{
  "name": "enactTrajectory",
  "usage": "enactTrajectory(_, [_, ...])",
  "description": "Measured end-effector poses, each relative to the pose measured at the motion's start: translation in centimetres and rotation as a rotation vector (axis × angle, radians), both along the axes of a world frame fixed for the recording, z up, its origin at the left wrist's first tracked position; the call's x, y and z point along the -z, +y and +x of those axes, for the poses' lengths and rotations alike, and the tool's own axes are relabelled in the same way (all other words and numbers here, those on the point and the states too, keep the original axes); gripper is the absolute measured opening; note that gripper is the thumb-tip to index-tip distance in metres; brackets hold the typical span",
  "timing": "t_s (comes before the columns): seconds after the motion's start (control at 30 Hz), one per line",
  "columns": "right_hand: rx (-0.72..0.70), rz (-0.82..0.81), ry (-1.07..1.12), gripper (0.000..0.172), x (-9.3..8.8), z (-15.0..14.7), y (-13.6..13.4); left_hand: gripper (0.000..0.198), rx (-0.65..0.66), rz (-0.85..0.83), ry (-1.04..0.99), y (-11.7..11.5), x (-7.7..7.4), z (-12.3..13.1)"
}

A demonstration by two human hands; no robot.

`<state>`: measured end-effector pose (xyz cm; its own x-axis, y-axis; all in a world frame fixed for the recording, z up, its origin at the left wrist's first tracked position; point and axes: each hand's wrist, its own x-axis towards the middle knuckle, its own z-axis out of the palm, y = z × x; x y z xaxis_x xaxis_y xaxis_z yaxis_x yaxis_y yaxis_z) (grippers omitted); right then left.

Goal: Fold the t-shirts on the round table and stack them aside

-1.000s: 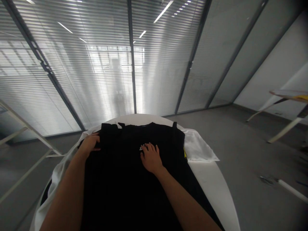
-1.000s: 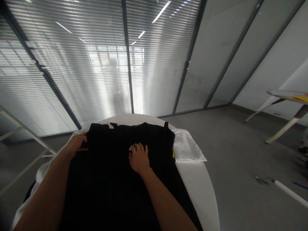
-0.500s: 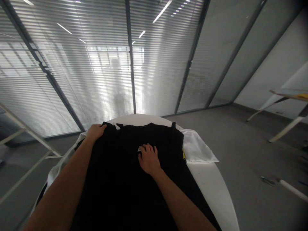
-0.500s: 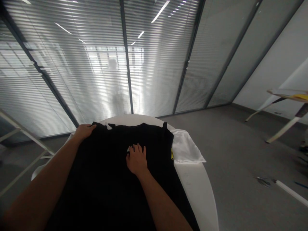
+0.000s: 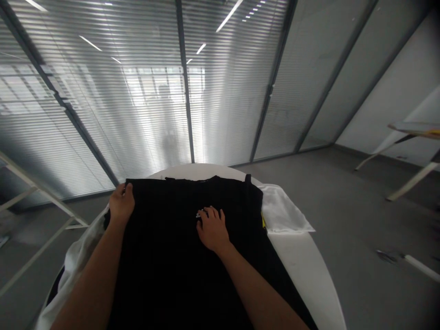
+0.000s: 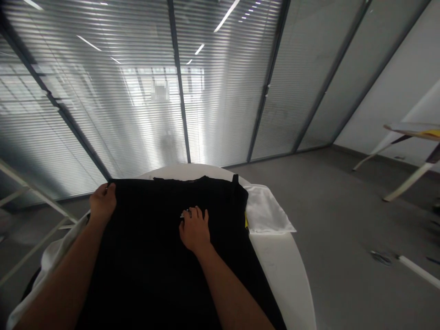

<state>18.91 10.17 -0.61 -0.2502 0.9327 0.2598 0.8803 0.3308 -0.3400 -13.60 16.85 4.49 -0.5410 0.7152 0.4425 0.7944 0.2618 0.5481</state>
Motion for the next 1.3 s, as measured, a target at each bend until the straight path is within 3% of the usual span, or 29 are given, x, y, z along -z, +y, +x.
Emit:
enactTrajectory(0.13, [0.004,-0.003,-0.005,0.039,0.1,-0.1,0.1,0.036,-0.061,-0.028,-0.035,-0.2,1.2,-0.4])
enactTrajectory(0.23, [0.007,-0.007,-0.012,0.04,0.1,-0.1,0.1,0.033,-0.036,-0.058,-0.084,0.2,1.6,-1.0])
enactTrajectory(0.5, [-0.001,-0.009,-0.027,0.04,0.2,-0.1,0.1,0.038,0.019,0.081,-0.394,0.2,0.5,-0.2])
enactTrajectory(0.63, [-0.002,-0.01,-0.026,0.04,0.3,-0.2,0.2,0.039,0.026,0.106,-0.405,0.1,-0.1,0.3])
enactTrajectory(0.8, [0.001,-0.007,-0.026,0.04,0.5,-0.4,0.3,0.032,0.003,0.014,-0.444,0.3,0.9,-0.5])
enactTrajectory(0.9, [0.003,-0.024,-0.018,0.04,0.4,-0.5,0.2,0.032,0.018,0.06,-0.458,0.7,1.5,-1.0])
enactTrajectory(1.1, [0.058,-0.081,-0.017,0.035,-1.1,-1.5,1.1,0.03,0.058,0.17,-0.529,0.9,1.6,-1.0])
enactTrajectory(1.2, [0.07,-0.082,-0.007,0.034,-2.5,-3.2,2.8,0.028,0.075,0.201,-0.577,0.8,1.3,-0.7])
enactTrajectory(1.3, [-0.008,-0.06,0.071,0.04,-3.8,-5.9,5.1,0.027,0.105,0.216,-0.609,0.7,0.9,-0.4])
